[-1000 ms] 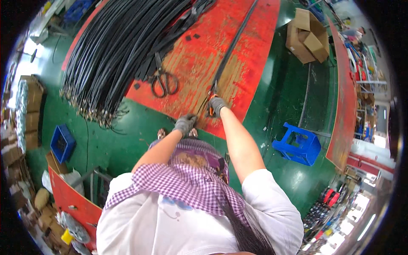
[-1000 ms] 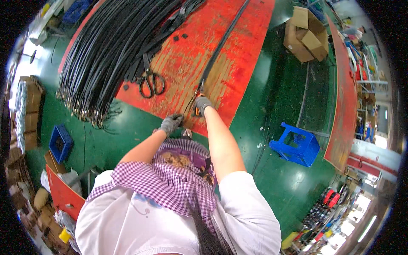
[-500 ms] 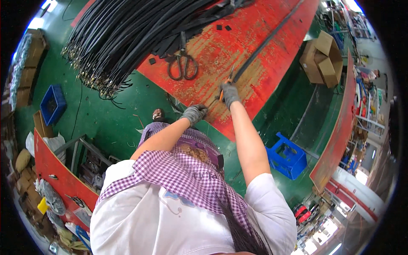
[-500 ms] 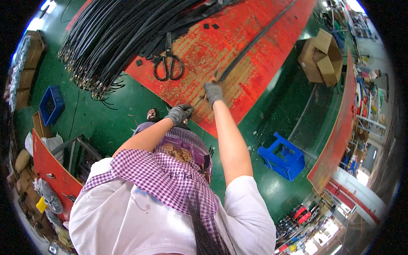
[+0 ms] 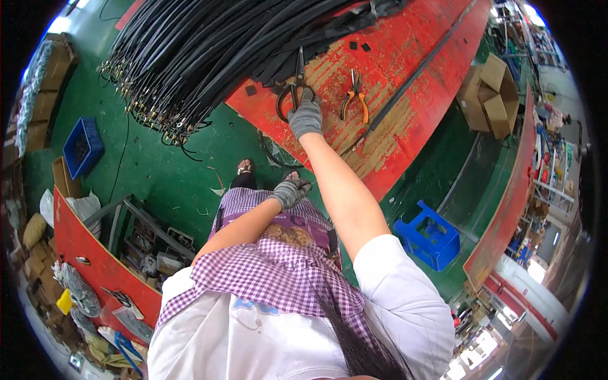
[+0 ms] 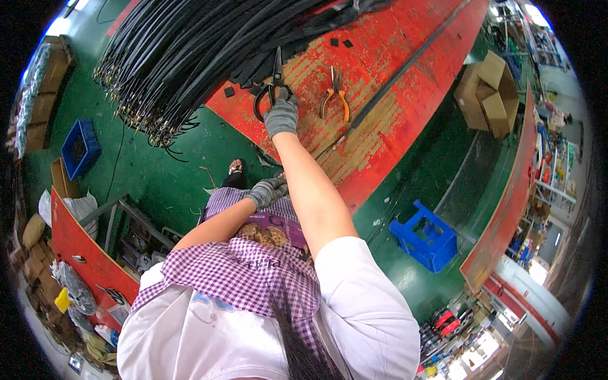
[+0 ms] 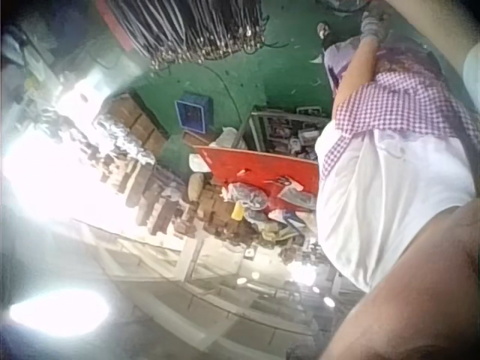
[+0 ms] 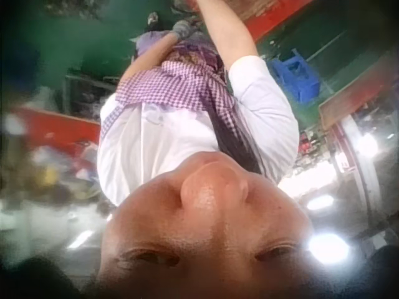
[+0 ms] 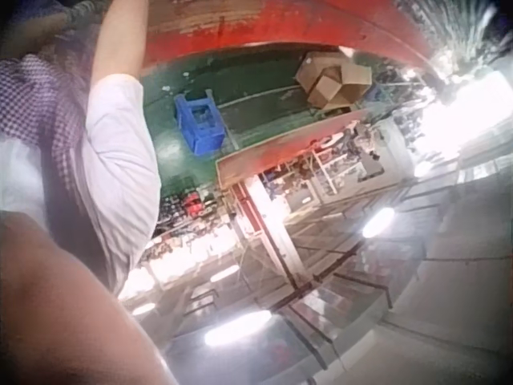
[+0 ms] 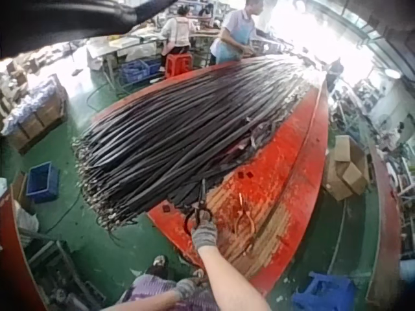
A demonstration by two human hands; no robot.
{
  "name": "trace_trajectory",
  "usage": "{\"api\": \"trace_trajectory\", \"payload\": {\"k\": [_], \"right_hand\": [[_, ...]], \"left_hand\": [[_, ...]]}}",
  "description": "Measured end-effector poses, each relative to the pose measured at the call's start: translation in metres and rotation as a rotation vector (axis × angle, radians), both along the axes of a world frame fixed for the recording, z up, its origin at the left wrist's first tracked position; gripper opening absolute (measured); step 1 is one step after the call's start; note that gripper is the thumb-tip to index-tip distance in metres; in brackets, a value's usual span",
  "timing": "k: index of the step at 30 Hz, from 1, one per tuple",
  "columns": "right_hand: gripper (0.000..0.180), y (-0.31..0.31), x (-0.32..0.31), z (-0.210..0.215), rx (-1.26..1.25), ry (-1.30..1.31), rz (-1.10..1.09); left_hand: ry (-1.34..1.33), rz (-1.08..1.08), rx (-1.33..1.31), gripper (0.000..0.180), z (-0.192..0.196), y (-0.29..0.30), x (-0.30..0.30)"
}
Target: The person strips the outer insulation from black cables using pliers and cuts the ends with scissors. They repeatedly pull the cable, strip a section, and trim the end, then place the processed cable on a red workbench.
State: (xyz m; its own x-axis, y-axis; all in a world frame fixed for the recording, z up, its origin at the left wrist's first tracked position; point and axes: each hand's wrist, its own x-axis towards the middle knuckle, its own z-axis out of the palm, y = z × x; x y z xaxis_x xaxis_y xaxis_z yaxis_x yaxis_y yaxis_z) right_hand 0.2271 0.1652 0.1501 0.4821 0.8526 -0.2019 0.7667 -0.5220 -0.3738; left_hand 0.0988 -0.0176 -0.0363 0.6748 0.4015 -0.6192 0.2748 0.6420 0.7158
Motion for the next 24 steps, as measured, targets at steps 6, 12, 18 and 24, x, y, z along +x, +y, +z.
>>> {"api": "trace_trajectory", "payload": {"k": [6,12,18,24], "right_hand": [[0.072,-0.044,-0.005,0.01,-0.037,0.263,-0.207],[0.024,-0.17,-0.023,0.018,0.463,0.871,-0.566],[0.013,-0.226,-0.017,0.005,0.605,1.493,-1.177],[0.028,-0.215,-0.014,-0.006,0.408,1.034,-0.938]], "left_hand": [[-0.062,-0.181,0.481,0.029,-0.01,-0.001,-0.021],[0.133,-0.366,0.347,0.03,0.08,0.041,-0.025],[0.12,-0.321,0.306,0.031,0.109,0.046,-0.027],[0.073,-0.323,0.315,0.025,0.108,0.039,-0.041]]}}
